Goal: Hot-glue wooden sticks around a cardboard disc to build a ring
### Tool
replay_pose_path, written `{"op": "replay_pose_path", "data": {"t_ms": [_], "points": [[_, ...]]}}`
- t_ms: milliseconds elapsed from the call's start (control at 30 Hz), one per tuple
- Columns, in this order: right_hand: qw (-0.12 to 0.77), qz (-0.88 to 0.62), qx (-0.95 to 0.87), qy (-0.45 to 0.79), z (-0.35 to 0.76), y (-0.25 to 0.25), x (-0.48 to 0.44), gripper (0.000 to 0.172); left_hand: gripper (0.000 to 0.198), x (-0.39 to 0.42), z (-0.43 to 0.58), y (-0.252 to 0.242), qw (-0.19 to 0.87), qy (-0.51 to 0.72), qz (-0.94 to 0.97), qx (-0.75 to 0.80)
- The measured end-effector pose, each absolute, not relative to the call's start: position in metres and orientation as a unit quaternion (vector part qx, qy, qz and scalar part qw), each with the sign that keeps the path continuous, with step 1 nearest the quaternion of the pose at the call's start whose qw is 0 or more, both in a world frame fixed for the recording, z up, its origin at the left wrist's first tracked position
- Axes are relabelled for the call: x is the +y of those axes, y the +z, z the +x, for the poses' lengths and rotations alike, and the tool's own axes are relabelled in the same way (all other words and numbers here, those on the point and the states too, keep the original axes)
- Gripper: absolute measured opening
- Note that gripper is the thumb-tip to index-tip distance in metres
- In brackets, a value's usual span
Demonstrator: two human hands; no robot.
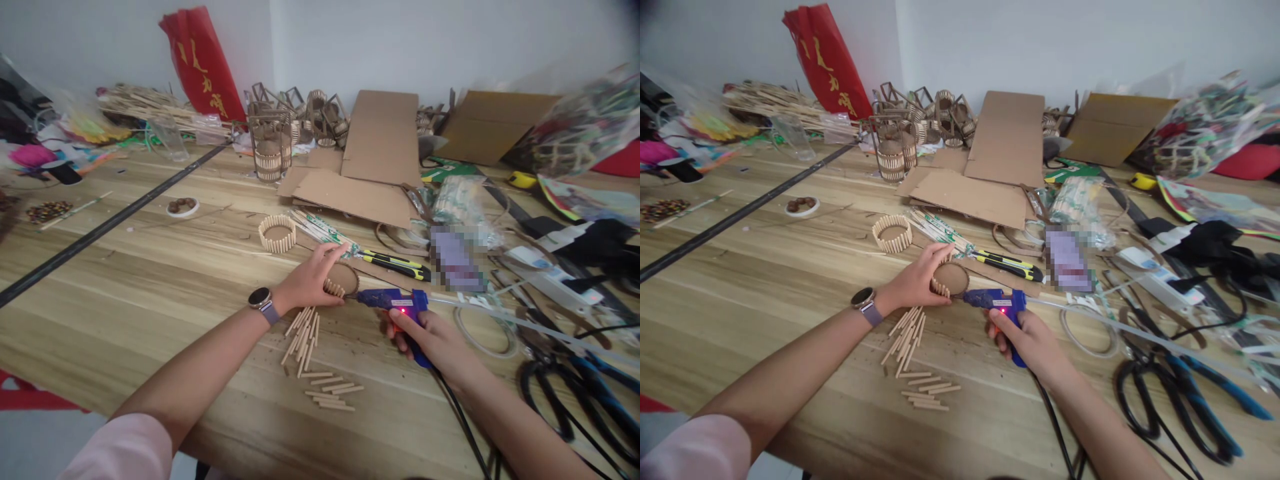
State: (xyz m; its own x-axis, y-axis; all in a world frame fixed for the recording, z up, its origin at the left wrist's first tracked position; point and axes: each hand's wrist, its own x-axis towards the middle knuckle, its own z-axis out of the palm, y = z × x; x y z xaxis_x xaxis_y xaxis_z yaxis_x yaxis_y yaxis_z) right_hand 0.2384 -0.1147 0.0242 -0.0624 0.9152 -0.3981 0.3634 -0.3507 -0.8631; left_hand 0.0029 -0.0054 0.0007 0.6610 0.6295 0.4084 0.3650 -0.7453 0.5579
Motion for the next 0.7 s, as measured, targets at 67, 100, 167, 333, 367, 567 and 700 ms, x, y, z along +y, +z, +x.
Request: {"op": "replay_pose_path", "data": {"t_ms": [67,100,167,333,367,567,700], "points": [[0.264,-0.631,-0.507,0.524,0.2383,0.0240,-0.1145,0.062,0.112,-0.0054,0.0030,0.0010,0.219,0.300,0.885,0.281],[0.265,-0.631,-0.508,0.523,0.2383,0.0236,-0.1145,0.061,0.112,-0.0053,0.0030,0.0010,0.218,0.300,0.885,0.280],[0.267,-0.631,-0.508,0.521,0.2384,0.0227,-0.1147,0.060,0.112,-0.0049,0.0031,0.0008,0.217,0.301,0.886,0.278],[0.268,-0.633,-0.512,0.516,0.2380,0.0213,-0.1154,0.062,0.111,-0.0049,0.0030,0.0012,0.219,0.296,0.885,0.284],[0.268,-0.635,-0.512,0.513,0.2378,0.0214,-0.1154,0.062,0.111,-0.0052,0.0029,0.0013,0.220,0.295,0.885,0.285],[0.266,-0.643,-0.511,0.504,0.2367,0.0219,-0.1148,0.063,0.111,-0.0055,0.0029,0.0006,0.217,0.293,0.885,0.288],[0.266,-0.648,-0.508,0.501,0.2362,0.0219,-0.1152,0.063,0.111,-0.0046,0.0027,-0.0007,0.212,0.296,0.887,0.284]]}}
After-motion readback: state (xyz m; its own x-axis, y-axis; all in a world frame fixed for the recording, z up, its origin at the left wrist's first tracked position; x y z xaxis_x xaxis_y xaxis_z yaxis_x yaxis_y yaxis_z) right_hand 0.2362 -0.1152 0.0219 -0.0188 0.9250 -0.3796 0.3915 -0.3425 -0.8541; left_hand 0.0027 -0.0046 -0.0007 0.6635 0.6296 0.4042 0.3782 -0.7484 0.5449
